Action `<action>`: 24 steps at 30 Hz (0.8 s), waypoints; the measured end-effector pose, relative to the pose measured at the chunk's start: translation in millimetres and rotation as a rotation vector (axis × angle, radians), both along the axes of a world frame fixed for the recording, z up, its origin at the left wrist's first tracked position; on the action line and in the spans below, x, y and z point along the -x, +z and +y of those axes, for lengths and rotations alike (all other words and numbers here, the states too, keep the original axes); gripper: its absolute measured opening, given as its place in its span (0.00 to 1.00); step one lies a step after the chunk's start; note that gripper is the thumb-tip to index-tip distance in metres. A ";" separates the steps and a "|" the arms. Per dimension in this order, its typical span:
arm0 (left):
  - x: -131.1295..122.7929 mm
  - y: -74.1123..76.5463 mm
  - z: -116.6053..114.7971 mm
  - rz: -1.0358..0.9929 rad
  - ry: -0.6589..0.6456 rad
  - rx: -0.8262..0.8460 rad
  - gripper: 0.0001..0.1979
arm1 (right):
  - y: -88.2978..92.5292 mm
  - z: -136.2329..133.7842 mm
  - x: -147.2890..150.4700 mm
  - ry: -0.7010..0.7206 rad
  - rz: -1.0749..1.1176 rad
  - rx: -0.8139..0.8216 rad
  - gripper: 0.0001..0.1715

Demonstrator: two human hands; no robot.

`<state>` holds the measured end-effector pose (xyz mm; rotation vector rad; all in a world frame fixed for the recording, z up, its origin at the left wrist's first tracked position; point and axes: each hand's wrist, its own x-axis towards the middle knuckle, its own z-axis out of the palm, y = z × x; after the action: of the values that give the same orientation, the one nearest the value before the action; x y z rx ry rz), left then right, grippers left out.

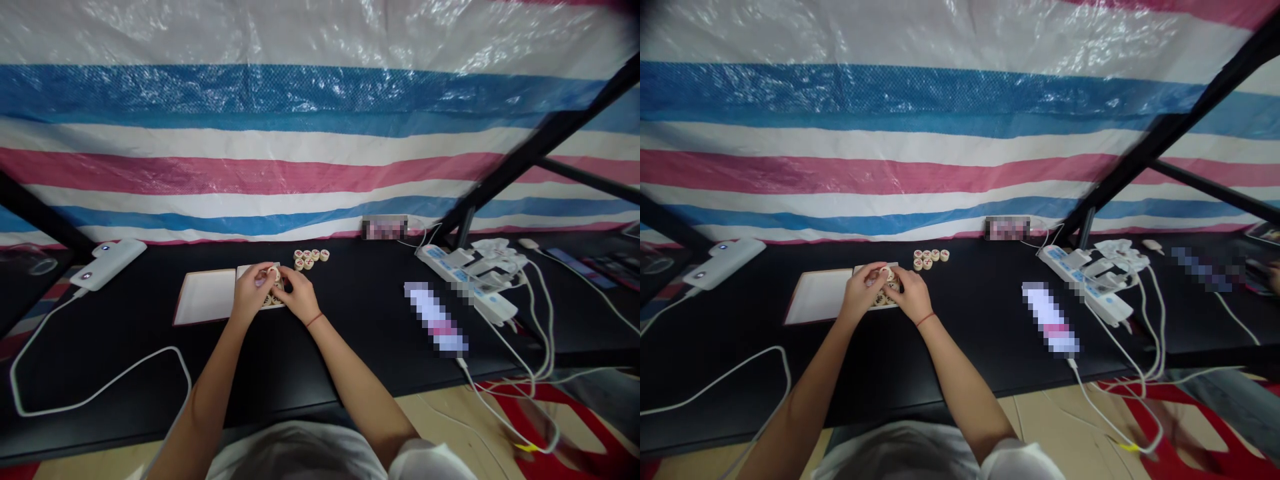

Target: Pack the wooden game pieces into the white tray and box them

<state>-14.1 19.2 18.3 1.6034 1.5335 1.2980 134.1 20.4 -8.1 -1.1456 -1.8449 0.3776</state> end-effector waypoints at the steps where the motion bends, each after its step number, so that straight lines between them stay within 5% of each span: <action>1: -2.1 -0.1 -0.8 -0.065 -0.027 0.042 0.15 | -0.3 -0.5 0.3 -0.011 0.006 -0.002 0.16; 9: -4.0 -3.5 0.0 -0.344 -0.057 0.141 0.20 | 10.3 2.3 -10.2 -0.082 0.072 -0.048 0.12; 17: 2.3 -3.8 4.4 -0.497 0.148 0.179 0.24 | 2.8 23.0 -74.3 -0.572 0.071 0.140 0.16; 24: 0.3 -3.2 2.9 -0.475 0.107 0.213 0.21 | -13.5 27.1 -84.8 -0.558 -0.177 0.263 0.05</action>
<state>-14.4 22.0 15.0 1.0017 1.4109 1.3954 218.9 47.5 -21.6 -1.8598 -1.5596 0.2001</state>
